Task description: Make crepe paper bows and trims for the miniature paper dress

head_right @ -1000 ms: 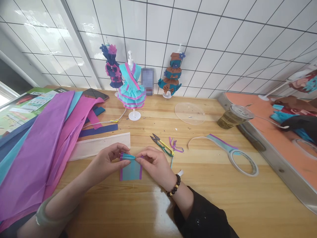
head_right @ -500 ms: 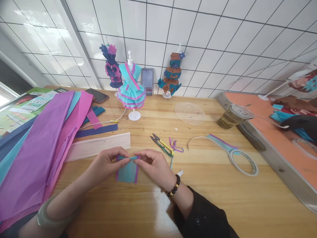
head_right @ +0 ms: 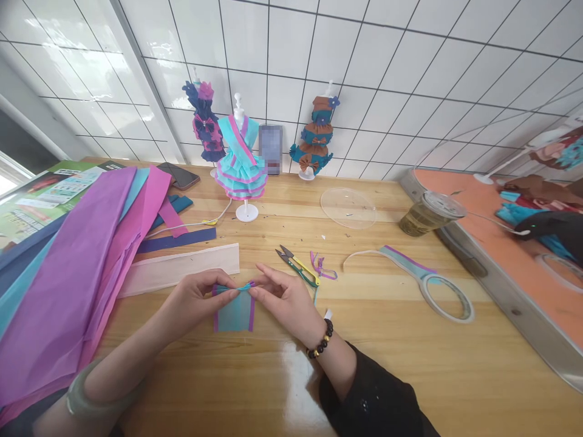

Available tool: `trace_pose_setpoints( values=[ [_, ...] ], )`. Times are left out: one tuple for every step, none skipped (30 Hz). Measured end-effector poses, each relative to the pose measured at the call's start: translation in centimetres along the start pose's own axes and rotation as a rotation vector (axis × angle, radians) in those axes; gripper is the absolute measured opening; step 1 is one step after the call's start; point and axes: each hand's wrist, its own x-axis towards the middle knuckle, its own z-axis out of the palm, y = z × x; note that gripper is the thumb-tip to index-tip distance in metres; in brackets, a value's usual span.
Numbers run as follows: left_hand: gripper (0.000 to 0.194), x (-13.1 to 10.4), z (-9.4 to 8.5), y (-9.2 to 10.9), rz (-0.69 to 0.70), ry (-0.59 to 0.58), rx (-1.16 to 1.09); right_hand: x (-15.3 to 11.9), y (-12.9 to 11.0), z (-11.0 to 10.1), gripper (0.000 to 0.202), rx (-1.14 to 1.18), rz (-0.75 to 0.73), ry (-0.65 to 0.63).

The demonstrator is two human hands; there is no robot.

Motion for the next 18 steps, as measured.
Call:
trace_pose_setpoints(
  values=[
    [0.019, 0.0, 0.03, 0.03, -0.002, -0.001, -0.001, -0.03, -0.02, 0.02, 0.052, 0.011, -0.001, -0.012],
    [0.019, -0.01, 0.08, 0.03, -0.004, -0.007, -0.008, -0.05, -0.1, 0.05, 0.054, 0.003, -0.014, -0.022],
    [0.019, -0.01, 0.16, 0.02, -0.004, -0.014, -0.02, -0.07, -0.21, 0.1, 0.053, -0.025, -0.034, -0.028],
    [0.019, -0.01, 0.27, -0.01, 0.0, -0.021, -0.036, -0.09, -0.34, 0.17, 0.05, -0.063, -0.061, -0.028],
    [0.019, -0.02, 0.39, -0.03, 0.008, -0.027, -0.049, -0.09, -0.46, 0.25, 0.044, -0.105, -0.092, -0.025],
    [0.018, -0.03, 0.52, -0.03, 0.02, -0.031, -0.055, -0.08, -0.55, 0.33, 0.037, -0.144, -0.118, -0.028],
    [0.017, -0.04, 0.64, -0.01, 0.033, -0.031, -0.052, -0.07, -0.6, 0.4, 0.029, -0.17, -0.136, -0.037],
    [0.016, -0.06, 0.75, 0.03, 0.044, -0.03, -0.043, -0.06, -0.62, 0.44, 0.023, -0.183, -0.144, -0.049],
    [0.015, -0.08, 0.82, 0.09, 0.052, -0.026, -0.037, -0.04, -0.6, 0.46, 0.018, -0.183, -0.145, -0.06],
    [0.013, -0.1, 0.87, 0.14, 0.053, -0.027, -0.037, -0.03, -0.57, 0.46, 0.016, -0.176, -0.141, -0.067],
    [0.012, -0.11, 0.88, 0.17, 0.045, -0.031, -0.047, -0.01, -0.55, 0.43, 0.015, -0.166, -0.134, -0.07],
    [0.013, -0.12, 0.86, 0.15, 0.033, -0.038, -0.066, 0.0, -0.54, 0.39, 0.015, -0.154, -0.13, -0.065],
    [0.014, -0.12, 0.81, 0.08, 0.018, -0.044, -0.089, 0.02, -0.55, 0.34, 0.014, -0.144, -0.13, -0.053],
    [0.018, -0.11, 0.74, -0.04, 0.003, -0.044, -0.108, 0.04, -0.58, 0.28, 0.014, -0.14, -0.132, -0.041],
    [0.021, -0.09, 0.67, -0.2, -0.008, -0.039, -0.119, 0.06, -0.63, 0.24, 0.013, -0.143, -0.134, -0.029],
    [0.023, -0.06, 0.59, -0.37, -0.012, -0.028, -0.123, 0.08, -0.67, 0.2, 0.013, -0.152, -0.138, -0.017],
    [0.025, -0.03, 0.51, -0.54, -0.013, -0.015, -0.122, 0.11, -0.7, 0.17, 0.013, -0.166, -0.141, -0.004],
    [0.026, 0.0, 0.44, -0.66, -0.014, -0.005, -0.123, 0.13, -0.72, 0.15, 0.014, -0.179, -0.144, 0.007]
  ],
)
